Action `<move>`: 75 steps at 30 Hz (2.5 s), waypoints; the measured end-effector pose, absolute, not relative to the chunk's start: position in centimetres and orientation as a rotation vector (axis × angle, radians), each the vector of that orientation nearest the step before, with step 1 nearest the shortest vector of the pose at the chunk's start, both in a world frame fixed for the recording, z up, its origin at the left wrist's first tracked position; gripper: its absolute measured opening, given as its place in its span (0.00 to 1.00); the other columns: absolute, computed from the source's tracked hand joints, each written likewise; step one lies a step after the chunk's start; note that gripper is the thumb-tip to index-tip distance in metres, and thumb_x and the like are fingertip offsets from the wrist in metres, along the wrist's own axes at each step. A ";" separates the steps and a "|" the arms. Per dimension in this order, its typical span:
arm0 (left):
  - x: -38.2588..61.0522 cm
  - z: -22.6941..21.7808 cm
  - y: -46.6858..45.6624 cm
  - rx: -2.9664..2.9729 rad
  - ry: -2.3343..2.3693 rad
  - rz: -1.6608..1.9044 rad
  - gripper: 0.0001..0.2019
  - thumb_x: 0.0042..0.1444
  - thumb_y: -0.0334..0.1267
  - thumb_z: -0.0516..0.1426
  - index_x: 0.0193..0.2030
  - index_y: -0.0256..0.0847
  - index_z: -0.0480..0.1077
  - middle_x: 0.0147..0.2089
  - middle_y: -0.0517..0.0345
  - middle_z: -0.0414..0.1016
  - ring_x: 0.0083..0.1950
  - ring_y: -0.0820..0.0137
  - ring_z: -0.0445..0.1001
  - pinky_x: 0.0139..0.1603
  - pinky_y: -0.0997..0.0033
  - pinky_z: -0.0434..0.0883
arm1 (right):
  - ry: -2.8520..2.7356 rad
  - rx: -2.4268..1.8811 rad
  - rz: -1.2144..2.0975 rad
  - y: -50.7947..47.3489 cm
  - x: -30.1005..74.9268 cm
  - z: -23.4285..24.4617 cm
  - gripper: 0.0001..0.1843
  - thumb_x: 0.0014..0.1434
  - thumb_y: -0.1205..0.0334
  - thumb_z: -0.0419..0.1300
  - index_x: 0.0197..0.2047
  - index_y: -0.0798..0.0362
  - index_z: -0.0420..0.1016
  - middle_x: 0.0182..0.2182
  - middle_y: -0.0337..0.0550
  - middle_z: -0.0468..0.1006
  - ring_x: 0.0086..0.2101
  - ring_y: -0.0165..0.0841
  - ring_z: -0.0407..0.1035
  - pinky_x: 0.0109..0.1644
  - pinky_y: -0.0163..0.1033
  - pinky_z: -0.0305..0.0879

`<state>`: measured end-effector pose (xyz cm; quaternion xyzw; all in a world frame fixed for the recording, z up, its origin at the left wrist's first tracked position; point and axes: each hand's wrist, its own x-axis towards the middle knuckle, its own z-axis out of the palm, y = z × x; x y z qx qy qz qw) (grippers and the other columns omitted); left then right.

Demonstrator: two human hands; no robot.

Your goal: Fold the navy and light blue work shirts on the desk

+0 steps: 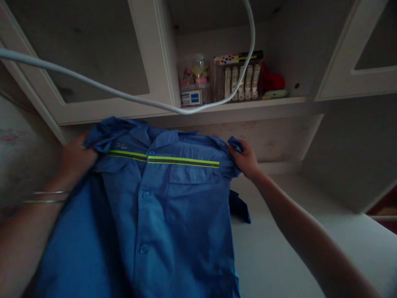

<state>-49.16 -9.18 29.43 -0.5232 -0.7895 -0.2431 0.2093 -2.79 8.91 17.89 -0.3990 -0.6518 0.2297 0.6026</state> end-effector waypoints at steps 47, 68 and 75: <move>-46.6 -9.0 -20.9 -1.821 -2.491 -0.729 0.32 0.61 0.59 0.46 0.58 0.36 0.73 0.65 0.43 0.70 0.68 0.56 0.65 0.71 0.52 0.59 | -2.563 -1.075 0.553 -16.3 -3.6 -5.2 0.24 0.71 0.51 0.50 0.67 0.43 0.66 0.65 0.41 0.66 0.64 0.42 0.60 0.71 0.61 0.45; -46.8 -9.4 -20.8 -1.822 -2.447 -0.771 0.33 0.60 0.61 0.46 0.56 0.37 0.73 0.63 0.43 0.72 0.66 0.56 0.67 0.70 0.54 0.61 | -2.582 -1.121 0.596 -16.0 -3.7 -5.1 0.23 0.70 0.51 0.50 0.65 0.42 0.68 0.65 0.39 0.66 0.65 0.41 0.59 0.71 0.61 0.44; -46.6 -8.9 -20.8 -1.830 -2.505 -0.759 0.31 0.60 0.60 0.47 0.56 0.36 0.72 0.64 0.42 0.70 0.67 0.54 0.66 0.70 0.51 0.61 | -2.560 -1.120 0.589 -16.1 -3.9 -4.9 0.22 0.70 0.52 0.51 0.64 0.43 0.70 0.64 0.41 0.68 0.64 0.42 0.61 0.71 0.61 0.45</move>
